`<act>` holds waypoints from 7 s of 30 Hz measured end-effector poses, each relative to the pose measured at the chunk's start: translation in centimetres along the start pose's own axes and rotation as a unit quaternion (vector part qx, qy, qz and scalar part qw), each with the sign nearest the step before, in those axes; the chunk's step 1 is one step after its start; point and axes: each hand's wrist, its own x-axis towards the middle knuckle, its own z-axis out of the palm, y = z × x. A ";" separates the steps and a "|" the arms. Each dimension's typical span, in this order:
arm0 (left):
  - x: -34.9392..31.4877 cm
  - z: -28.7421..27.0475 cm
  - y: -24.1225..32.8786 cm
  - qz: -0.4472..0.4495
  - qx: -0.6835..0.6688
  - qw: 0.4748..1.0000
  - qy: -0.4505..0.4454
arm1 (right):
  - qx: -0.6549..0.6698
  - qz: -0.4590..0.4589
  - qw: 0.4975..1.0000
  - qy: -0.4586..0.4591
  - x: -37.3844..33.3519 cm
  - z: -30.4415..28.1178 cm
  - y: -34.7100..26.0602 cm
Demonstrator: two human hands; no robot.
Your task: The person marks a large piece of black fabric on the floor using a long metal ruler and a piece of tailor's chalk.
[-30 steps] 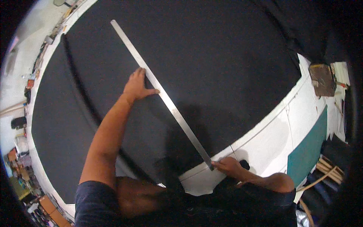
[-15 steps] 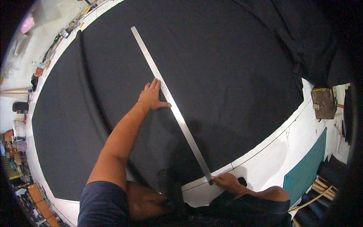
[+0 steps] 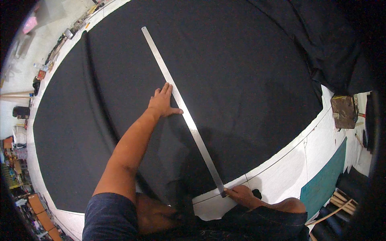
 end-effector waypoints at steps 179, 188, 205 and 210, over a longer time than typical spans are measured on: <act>1.2 -2.0 2.1 -0.045 0.038 0.996 -0.066 | -0.166 -0.128 0.978 0.019 37.7 -19.1 6.0; 0.9 -1.9 2.0 -0.058 0.041 0.994 -0.083 | -0.213 -0.095 0.968 0.093 42.6 -19.5 6.5; 0.8 -1.9 2.6 -0.063 0.033 0.995 -0.065 | -0.030 -0.146 0.989 0.011 17.8 -9.7 3.6; 1.5 -0.2 1.9 -0.037 0.029 0.998 -0.030 | -0.157 -0.146 0.975 0.057 25.4 -11.3 5.8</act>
